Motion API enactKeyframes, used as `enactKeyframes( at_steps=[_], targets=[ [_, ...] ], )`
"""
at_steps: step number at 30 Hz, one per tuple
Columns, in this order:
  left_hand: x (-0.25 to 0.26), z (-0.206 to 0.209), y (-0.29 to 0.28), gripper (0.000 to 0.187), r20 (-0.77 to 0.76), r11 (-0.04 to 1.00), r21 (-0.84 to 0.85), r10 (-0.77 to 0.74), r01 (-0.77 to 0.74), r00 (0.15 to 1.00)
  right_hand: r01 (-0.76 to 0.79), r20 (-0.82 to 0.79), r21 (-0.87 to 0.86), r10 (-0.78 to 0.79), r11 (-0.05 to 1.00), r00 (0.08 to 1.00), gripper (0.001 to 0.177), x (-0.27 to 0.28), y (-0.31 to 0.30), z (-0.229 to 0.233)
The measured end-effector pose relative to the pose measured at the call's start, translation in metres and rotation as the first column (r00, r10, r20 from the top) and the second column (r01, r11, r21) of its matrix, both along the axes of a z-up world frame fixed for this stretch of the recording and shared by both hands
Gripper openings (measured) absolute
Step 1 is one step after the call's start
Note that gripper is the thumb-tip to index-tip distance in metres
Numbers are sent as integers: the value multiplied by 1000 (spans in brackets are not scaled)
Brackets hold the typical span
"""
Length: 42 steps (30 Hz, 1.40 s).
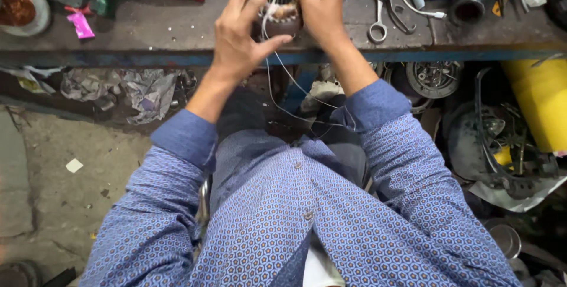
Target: The person winds white insulated wire around a cylindrical motor stator core, securing the wire with a knot and using a screwdriver to tuck the ends into the slots. The person continues to wrap and adjust the wire by hand throughout the clip.
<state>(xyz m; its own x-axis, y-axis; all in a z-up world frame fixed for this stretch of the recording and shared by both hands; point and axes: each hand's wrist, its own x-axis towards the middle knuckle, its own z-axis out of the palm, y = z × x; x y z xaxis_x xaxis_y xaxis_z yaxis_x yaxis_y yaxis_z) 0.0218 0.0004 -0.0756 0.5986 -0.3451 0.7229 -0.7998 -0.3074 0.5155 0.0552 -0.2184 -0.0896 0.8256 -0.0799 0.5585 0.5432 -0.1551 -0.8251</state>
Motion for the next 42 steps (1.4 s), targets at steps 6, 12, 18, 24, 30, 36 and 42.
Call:
enactKeyframes(
  at_steps=[6, 12, 18, 24, 30, 36, 42],
  targets=[
    [65, 21, 16, 62, -86, 988, 37, -148, 152, 985, -108, -151, 86, 120, 990, 981, 11, 56, -12, 15],
    [113, 26, -2, 71, -52, 963, 124, -235, 239, 971, -188, -230, 200, 233, 962, 945, 6, 97, -15, 32],
    [165, 28, -23, 70, -65, 939, 165, -296, 302, 953, -168, -322, 178, 219, 969, 921, 11, 97, -31, 46],
    [169, 24, -12, 70, -181, 927, 125, -328, 352, 927, -191, -403, 154, 238, 969, 884, 11, 90, -29, 50],
    [166, 28, -11, 70, -152, 935, 127, -312, 332, 938, -136, -365, 118, 170, 984, 915, 14, 87, -22, 52],
    [163, 24, -9, 69, -122, 918, 108, -370, 383, 921, -164, -341, 44, 169, 986, 925, 12, 84, -21, 48],
    [165, 19, -8, 71, -137, 913, 77, -388, 401, 911, -214, -336, -76, 177, 974, 925, 10, 82, -22, 55]
  ],
)
